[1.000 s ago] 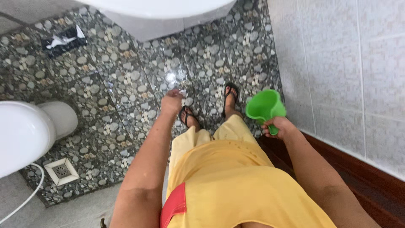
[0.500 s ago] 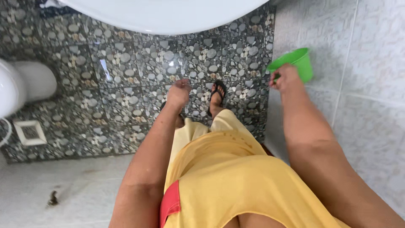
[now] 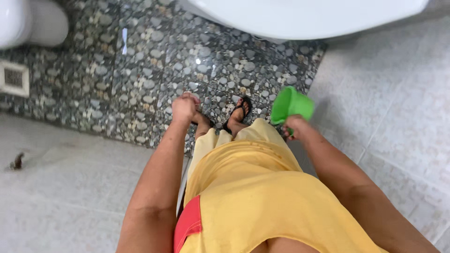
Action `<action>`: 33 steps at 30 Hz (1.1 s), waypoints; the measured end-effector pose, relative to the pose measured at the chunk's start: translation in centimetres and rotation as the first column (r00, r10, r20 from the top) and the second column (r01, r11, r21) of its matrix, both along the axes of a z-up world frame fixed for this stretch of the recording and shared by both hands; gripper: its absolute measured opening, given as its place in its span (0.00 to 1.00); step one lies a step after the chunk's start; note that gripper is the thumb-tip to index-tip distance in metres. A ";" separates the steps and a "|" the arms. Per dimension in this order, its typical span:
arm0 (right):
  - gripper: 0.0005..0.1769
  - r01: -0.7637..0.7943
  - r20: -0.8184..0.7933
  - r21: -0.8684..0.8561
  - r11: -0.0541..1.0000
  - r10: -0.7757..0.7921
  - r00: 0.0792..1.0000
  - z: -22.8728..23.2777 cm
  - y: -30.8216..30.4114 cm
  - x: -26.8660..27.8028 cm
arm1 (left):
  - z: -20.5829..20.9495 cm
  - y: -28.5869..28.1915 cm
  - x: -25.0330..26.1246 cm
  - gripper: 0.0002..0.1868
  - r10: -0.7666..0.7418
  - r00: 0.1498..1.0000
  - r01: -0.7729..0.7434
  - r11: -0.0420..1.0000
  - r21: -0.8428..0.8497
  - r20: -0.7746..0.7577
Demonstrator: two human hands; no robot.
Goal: The person fills a green scoop with water from a wall tap and pours it onto the pebble-tiled floor around a toilet. They then use a mop to clean the floor, followed by wiping the sink and faucet with a pink cloth.
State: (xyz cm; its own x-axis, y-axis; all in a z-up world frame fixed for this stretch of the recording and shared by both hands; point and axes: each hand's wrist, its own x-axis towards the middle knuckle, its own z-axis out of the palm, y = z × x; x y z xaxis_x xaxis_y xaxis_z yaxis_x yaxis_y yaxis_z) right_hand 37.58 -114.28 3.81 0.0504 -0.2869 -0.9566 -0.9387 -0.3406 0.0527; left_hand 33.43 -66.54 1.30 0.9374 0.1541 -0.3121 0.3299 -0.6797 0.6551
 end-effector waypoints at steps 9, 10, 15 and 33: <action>0.05 -0.414 0.217 0.349 0.841 0.357 0.909 13.1 24.2 5.0 | 6.1 9.4 -8.9 0.17 0.217 0.930 -0.140 0.955 0.262 -0.296; 0.03 -0.456 0.249 0.402 0.794 0.385 0.889 15.4 26.9 5.3 | 6.9 10.2 -9.8 0.18 0.344 0.867 -0.264 0.931 0.253 -0.361; 0.09 -0.672 0.368 0.509 0.538 0.570 0.735 22.0 38.1 4.7 | 10.6 14.5 -15.6 0.21 0.594 0.591 -0.534 0.796 0.287 -0.546; 0.05 -0.816 0.442 0.340 0.468 0.686 0.578 19.9 58.2 9.5 | 12.4 25.6 -17.8 0.18 0.810 0.321 -0.903 0.418 0.098 -0.491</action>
